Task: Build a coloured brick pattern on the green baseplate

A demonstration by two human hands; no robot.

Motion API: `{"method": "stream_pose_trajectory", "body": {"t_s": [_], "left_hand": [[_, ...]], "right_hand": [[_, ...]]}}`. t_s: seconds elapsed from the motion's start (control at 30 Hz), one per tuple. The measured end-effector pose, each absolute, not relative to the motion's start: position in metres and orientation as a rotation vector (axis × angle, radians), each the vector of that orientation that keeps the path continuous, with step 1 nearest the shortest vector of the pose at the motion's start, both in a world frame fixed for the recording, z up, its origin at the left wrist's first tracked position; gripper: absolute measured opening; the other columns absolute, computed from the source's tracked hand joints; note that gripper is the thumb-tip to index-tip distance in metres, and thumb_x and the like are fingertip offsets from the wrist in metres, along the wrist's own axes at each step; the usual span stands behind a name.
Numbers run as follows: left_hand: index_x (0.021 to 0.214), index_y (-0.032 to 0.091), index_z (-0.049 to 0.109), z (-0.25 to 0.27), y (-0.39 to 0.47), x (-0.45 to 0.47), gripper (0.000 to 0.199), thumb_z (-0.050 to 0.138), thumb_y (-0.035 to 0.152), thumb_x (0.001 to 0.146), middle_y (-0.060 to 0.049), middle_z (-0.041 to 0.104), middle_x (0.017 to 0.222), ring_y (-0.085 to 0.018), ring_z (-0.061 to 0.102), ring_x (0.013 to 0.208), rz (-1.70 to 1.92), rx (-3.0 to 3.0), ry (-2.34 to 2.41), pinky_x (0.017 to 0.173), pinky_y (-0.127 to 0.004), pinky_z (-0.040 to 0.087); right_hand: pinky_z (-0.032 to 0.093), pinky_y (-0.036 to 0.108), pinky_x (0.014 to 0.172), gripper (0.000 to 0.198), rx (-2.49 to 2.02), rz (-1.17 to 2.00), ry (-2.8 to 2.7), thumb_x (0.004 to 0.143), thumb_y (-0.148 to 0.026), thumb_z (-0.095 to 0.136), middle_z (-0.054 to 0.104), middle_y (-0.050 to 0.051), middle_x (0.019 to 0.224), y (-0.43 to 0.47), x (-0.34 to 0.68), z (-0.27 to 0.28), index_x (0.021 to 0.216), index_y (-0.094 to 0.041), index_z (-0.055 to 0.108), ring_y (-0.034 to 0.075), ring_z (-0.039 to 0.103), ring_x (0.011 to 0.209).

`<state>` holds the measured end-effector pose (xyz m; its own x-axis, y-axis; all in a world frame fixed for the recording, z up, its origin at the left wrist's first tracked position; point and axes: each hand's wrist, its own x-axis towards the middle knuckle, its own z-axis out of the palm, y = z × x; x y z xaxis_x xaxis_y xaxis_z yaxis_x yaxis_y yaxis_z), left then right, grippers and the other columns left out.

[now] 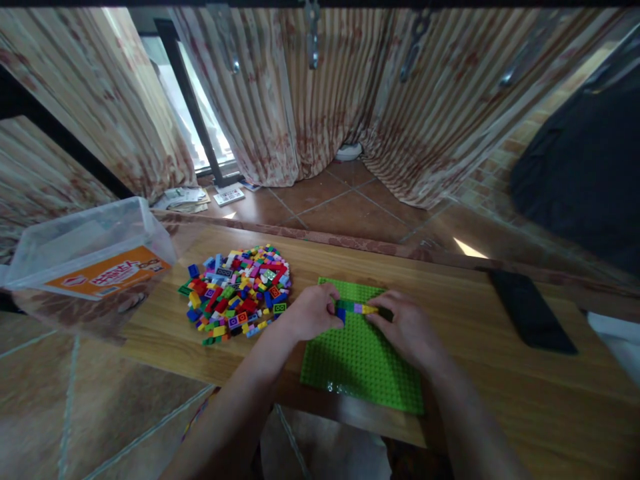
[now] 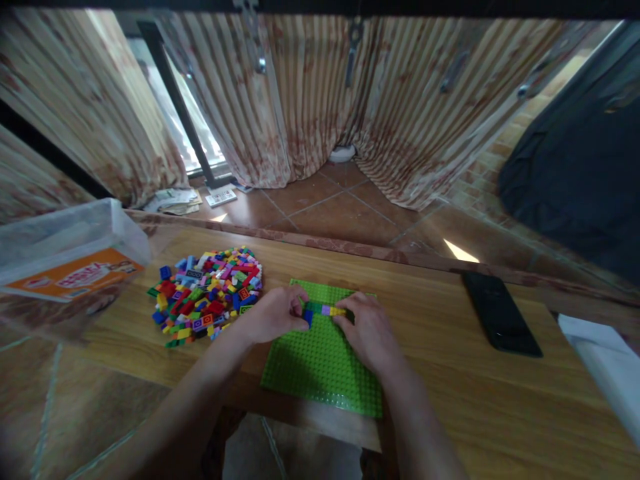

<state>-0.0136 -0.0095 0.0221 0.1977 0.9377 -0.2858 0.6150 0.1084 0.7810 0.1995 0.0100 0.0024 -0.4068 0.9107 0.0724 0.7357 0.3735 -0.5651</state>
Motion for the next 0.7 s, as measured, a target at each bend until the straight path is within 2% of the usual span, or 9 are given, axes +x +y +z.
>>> {"method": "stream_pose_trajectory", "body": {"t_s": [0.5, 0.7], "left_hand": [[0.098, 0.015, 0.060, 0.0147, -0.0108, -0.0121, 0.036, 0.072, 0.016, 0.064, 0.004, 0.064, 0.067, -0.013, 0.060, 0.060, 0.510, 1.642, 1.521, 0.056, -0.022, 0.042], [0.100, 0.016, 0.064, 0.0174, -0.0084, -0.0138, 0.023, 0.060, 0.021, 0.078, 0.001, 0.068, 0.070, -0.013, 0.060, 0.061, 0.515, 1.679, 1.497, 0.056, -0.022, 0.042]], "right_hand": [[0.045, 0.036, 0.079, 0.013, -1.446, 0.686, -2.272, 0.082, -0.027, 0.064, 0.069, 0.005, 0.088, 0.0170, 0.1975, 0.0042, 0.087, -0.022, 0.074, 0.022, 0.062, 0.085], [0.047, 0.036, 0.080, 0.019, -1.395, 0.800, -2.212, 0.087, -0.031, 0.058, 0.070, 0.005, 0.090, 0.0182, 0.2042, 0.0095, 0.088, -0.022, 0.074, 0.020, 0.063, 0.084]]}}
